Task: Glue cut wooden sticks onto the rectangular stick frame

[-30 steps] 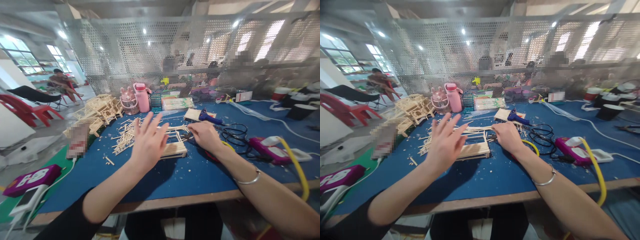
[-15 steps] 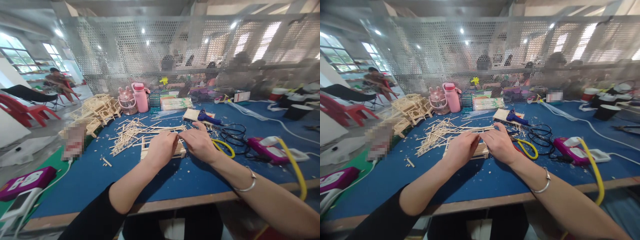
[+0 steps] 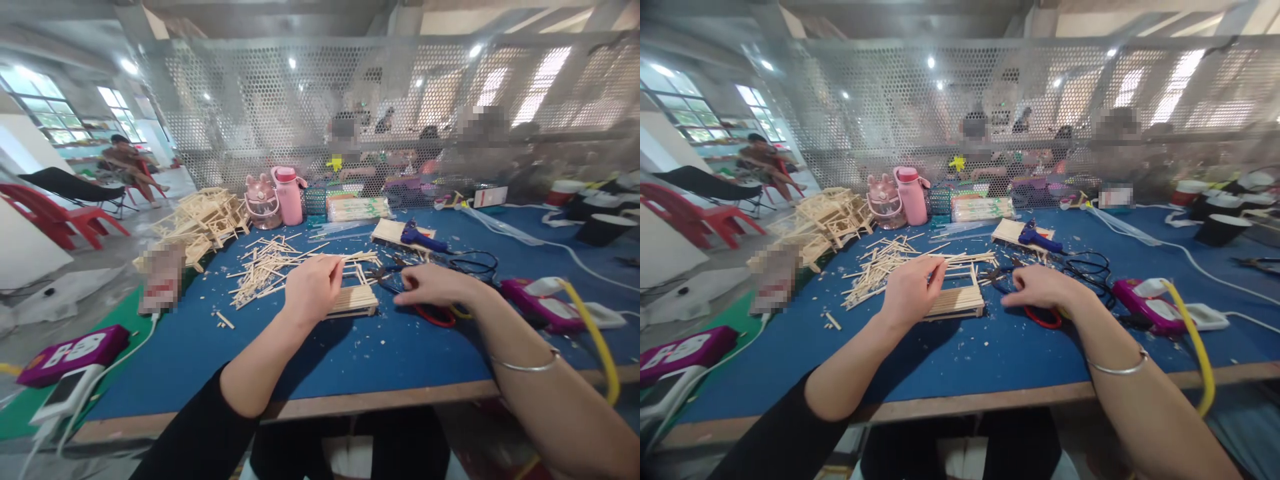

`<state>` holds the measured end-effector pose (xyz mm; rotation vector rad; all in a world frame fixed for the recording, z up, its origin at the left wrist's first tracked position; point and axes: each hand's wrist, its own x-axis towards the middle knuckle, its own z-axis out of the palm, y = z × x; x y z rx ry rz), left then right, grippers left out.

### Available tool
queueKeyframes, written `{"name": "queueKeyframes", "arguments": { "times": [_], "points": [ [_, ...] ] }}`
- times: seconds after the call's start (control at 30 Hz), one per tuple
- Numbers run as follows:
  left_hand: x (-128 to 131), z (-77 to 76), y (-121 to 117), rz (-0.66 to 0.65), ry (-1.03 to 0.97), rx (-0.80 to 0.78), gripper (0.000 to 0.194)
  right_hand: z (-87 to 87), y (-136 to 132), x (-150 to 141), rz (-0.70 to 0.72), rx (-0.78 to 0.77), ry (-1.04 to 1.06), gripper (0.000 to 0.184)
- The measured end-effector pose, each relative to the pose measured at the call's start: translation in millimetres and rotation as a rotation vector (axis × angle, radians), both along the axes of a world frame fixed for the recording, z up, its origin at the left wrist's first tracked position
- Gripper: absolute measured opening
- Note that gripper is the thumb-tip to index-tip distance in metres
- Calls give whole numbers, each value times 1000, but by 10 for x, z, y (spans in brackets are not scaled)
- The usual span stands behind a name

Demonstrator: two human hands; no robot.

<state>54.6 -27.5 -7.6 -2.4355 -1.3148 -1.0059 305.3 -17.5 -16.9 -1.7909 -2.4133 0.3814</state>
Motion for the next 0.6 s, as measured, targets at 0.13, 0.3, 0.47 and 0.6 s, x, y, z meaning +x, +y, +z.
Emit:
{"name": "queueKeyframes", "arguments": {
  "times": [0.13, 0.3, 0.47, 0.6],
  "points": [
    [9, -32, -6, -28, -55, 18, 23, -47, 15, 26, -29, -127, -85, 19],
    [9, -37, -31, -79, -109, -5, 21, 75, 40, -25, -190, 159, 16, 16],
    [12, 42, -115, -234, -145, -55, 21, 168, 5, -75, -216, 296, 927, 24],
    [25, 129, -203, -307, -154, -179, 23, 151, -104, -277, 39, -158, 1627, 30]
  ]
}}
